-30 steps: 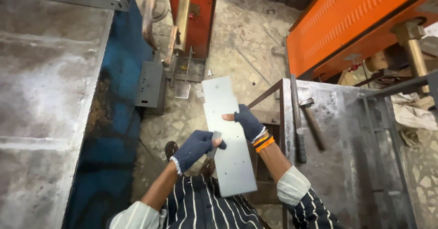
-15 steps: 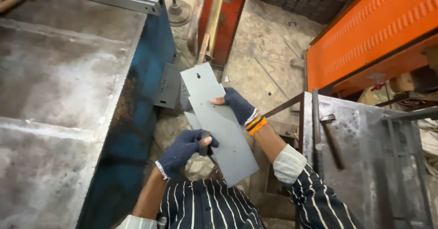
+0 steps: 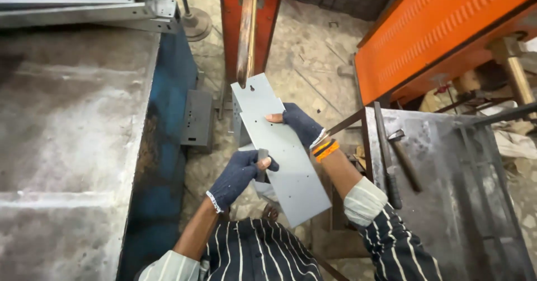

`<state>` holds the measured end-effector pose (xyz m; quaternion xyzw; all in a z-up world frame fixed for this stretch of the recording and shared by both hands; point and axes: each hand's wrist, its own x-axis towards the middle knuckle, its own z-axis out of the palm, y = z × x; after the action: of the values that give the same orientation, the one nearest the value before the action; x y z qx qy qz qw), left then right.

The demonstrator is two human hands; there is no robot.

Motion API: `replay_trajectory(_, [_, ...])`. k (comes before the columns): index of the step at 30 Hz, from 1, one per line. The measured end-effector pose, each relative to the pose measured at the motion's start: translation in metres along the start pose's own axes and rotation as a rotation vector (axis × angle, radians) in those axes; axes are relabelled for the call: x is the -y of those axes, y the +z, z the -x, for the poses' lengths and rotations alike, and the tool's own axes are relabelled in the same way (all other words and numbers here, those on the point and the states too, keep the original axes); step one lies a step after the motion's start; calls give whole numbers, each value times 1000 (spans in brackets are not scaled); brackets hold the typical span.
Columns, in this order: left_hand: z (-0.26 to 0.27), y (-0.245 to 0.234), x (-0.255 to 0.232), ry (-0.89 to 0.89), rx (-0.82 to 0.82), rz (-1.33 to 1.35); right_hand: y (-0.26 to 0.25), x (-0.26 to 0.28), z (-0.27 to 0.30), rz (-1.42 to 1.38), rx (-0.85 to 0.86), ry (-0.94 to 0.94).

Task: Spot welding metal components together to assemble a frame or casing.

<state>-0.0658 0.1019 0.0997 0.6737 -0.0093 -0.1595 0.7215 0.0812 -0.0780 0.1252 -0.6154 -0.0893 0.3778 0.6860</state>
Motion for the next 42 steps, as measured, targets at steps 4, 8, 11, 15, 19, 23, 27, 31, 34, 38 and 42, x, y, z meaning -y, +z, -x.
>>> replay_trajectory(4, [-9,0,-1,23,88,58,15,34,24,601,-202,21])
replay_trajectory(8, [-14,5,-17,3,230,28,62,54,52,1212,-499,-25])
replay_trajectory(11, [-20,7,-9,4,328,15,64,46,46,1407,-467,-147])
replay_trajectory(15, [-31,2,12,14,416,-13,77,51,44,1490,-426,-90])
replay_trajectory(19, [-34,-10,2,-34,474,-40,68,27,37,1520,-507,-178])
replay_trajectory(23, [-36,-36,-7,-73,532,-137,70,24,39,1368,-516,-83])
replay_trajectory(27, [-41,-80,-7,-165,430,-67,62,16,34,1281,-512,-189])
replay_trajectory(31, [-47,-122,-14,-267,-11,-126,74,29,36,1317,-538,-92])
replay_trajectory(34, [-67,-146,14,55,-185,-591,75,33,37,1417,-546,-88])
replay_trajectory(38, [-78,-132,-12,294,-328,-725,73,33,37,1433,-552,-126])
replay_trajectory(42, [-80,-116,-26,463,-473,-681,74,34,37,1471,-551,-113])
